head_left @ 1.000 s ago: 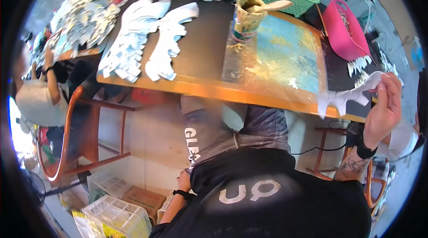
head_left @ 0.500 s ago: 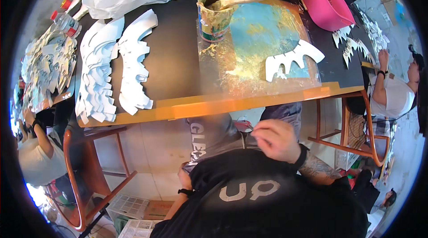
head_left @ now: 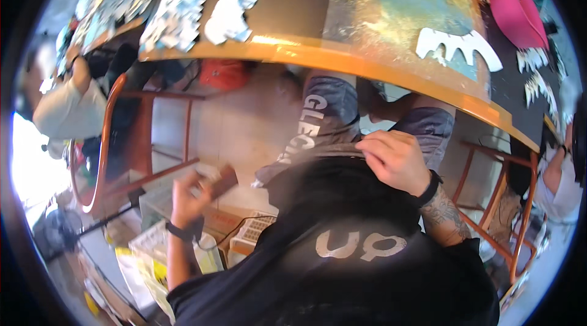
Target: The person applies a yellowish adhesive to white, irregularly shaped pieces using a wooden stick. They then pick up small metal rings from a green basket and attach them to the glued areas of the pieces. The person repeats this process, handling multiple pieces and rings throughout the clip.
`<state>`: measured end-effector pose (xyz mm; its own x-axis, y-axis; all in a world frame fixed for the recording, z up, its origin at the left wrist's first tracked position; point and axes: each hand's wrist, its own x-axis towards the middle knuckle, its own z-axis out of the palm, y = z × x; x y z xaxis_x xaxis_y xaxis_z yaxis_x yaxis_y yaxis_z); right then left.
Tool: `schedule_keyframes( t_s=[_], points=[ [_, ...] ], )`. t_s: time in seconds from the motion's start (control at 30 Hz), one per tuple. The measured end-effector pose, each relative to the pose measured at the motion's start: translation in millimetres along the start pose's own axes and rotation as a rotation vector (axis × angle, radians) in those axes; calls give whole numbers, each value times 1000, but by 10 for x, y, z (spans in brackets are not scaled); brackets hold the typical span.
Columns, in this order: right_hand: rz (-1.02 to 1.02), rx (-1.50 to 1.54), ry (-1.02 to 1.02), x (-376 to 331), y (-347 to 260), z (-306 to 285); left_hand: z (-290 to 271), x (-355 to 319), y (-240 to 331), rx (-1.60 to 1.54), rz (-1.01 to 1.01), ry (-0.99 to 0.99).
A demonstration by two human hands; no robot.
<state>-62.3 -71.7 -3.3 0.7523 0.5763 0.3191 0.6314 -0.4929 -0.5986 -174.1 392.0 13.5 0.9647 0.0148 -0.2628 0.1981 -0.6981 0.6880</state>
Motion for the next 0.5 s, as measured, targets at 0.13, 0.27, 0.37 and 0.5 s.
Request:
schedule_keyframes(
  t_s=[0.13,0.27,0.37,0.5],
  points=[
    [-16,174,100,-55,-69,-57,351,316,752,-532,107,172],
    [-45,282,264,-1,-259,-186,1078,510,1358,-719,234,21],
    [69,315,342,-38,-326,-293,1366,542,1605,-698,272,-62],
    [124,305,306,-121,-282,-355,1450,603,1880,-417,511,-9]
  ],
)
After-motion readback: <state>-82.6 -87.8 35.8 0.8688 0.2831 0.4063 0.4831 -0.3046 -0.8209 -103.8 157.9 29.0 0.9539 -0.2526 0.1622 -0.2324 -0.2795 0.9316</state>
